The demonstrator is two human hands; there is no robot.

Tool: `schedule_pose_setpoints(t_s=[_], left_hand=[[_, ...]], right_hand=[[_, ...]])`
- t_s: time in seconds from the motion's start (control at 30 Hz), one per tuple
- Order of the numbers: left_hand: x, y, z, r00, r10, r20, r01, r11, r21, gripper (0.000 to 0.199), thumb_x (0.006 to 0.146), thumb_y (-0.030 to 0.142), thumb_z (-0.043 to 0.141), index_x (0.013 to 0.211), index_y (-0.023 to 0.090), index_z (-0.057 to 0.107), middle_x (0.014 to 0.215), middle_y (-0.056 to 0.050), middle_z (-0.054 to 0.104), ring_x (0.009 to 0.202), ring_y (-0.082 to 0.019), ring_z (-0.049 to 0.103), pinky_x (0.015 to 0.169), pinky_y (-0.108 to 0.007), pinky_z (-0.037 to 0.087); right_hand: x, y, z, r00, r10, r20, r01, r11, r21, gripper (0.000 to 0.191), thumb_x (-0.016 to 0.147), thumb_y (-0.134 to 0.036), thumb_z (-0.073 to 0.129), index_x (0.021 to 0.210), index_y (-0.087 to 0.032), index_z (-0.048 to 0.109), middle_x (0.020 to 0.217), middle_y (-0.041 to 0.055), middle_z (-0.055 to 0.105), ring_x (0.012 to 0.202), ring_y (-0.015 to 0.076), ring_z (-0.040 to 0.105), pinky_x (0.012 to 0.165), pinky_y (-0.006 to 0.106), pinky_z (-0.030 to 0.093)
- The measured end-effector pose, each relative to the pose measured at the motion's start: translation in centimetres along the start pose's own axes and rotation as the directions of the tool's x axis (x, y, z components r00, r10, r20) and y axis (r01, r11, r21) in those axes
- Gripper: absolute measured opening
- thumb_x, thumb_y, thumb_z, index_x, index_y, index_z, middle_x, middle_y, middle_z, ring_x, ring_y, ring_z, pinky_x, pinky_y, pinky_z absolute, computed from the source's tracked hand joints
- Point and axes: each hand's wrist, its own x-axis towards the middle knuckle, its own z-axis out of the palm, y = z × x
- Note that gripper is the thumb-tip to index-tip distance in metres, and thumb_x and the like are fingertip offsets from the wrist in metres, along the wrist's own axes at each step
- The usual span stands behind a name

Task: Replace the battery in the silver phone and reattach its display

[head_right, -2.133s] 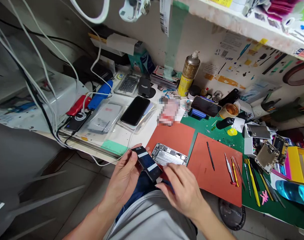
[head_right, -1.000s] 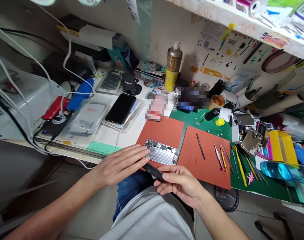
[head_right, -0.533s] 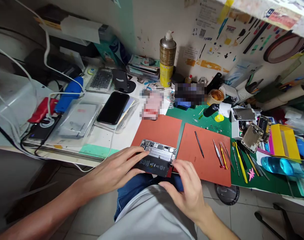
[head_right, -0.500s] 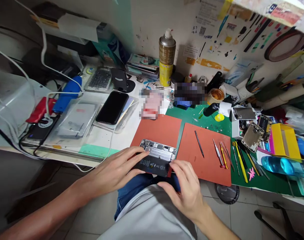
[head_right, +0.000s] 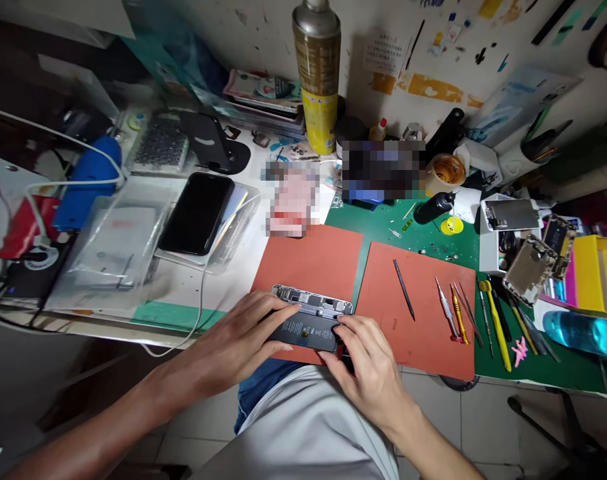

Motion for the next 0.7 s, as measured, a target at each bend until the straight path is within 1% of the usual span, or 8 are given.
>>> schedule_pose_setpoints(t_s=[0.13,0.3,0.37,0.5,0.7], left_hand=[[0.2,-0.5,0.6,1.000,0.016,-0.019,-0.016,0.999,0.034,0.039,0.102,0.023,0.063,0.138,0.014,0.052,0.118,-0.012,0.063,0.110,-0.030,0.061,0.102,-0.048,0.055],[0.0,-1.1,1.1,0.999,0.020,-0.037,-0.017,0.997,0.080,0.039,0.105,0.023,0.057,0.141,0.011,0.051,0.131,-0.017,0.059,0.117,-0.032,0.061,0.101,-0.051,0.056],[0.0,-1.2,1.1,0.998,0.032,-0.054,-0.028,0.997,0.072,0.039,0.105,0.024,0.058,0.141,0.010,0.052,0.130,-0.018,0.058,0.116,-0.031,0.061,0.100,-0.051,0.056],[0.2,-1.4,1.1,0.998,0.029,-0.051,-0.028,0.999,0.020,0.037,0.105,0.023,0.058,0.139,0.010,0.053,0.128,-0.017,0.059,0.111,-0.029,0.059,0.097,-0.048,0.056],[0.5,-1.5,1.2,0.998,0.022,-0.055,-0.023,1.000,-0.018,0.036,0.106,0.025,0.057,0.139,0.011,0.054,0.125,-0.016,0.059,0.111,-0.029,0.058,0.096,-0.045,0.054]], right_hand=[[0.1,0.9,0.2,1.000,0.000,0.019,0.000,1.000,0.001,0.048,0.095,-0.020,0.077,0.138,-0.021,0.057,0.126,0.0172,0.069,0.117,0.0318,0.066,0.095,0.053,0.061],[0.6,0.9,0.2,0.997,-0.003,-0.075,0.006,1.000,0.028,0.046,0.092,-0.015,0.080,0.134,-0.018,0.061,0.121,0.0180,0.070,0.113,0.0318,0.065,0.089,0.052,0.061],[0.9,0.8,0.1,0.994,0.012,-0.104,-0.007,0.999,0.049,0.043,0.091,-0.011,0.080,0.130,-0.017,0.063,0.117,0.0172,0.070,0.111,0.0310,0.065,0.088,0.051,0.060],[1.2,0.8,-0.3,0.991,0.044,-0.124,-0.033,0.996,0.084,0.039,0.090,-0.006,0.078,0.126,-0.015,0.065,0.113,0.0161,0.071,0.109,0.0291,0.065,0.089,0.050,0.059],[1.2,0.9,-0.4,0.986,0.094,-0.139,-0.080,0.991,0.103,0.037,0.091,-0.003,0.075,0.124,-0.017,0.065,0.113,0.0131,0.071,0.106,0.0261,0.065,0.089,0.046,0.058]])
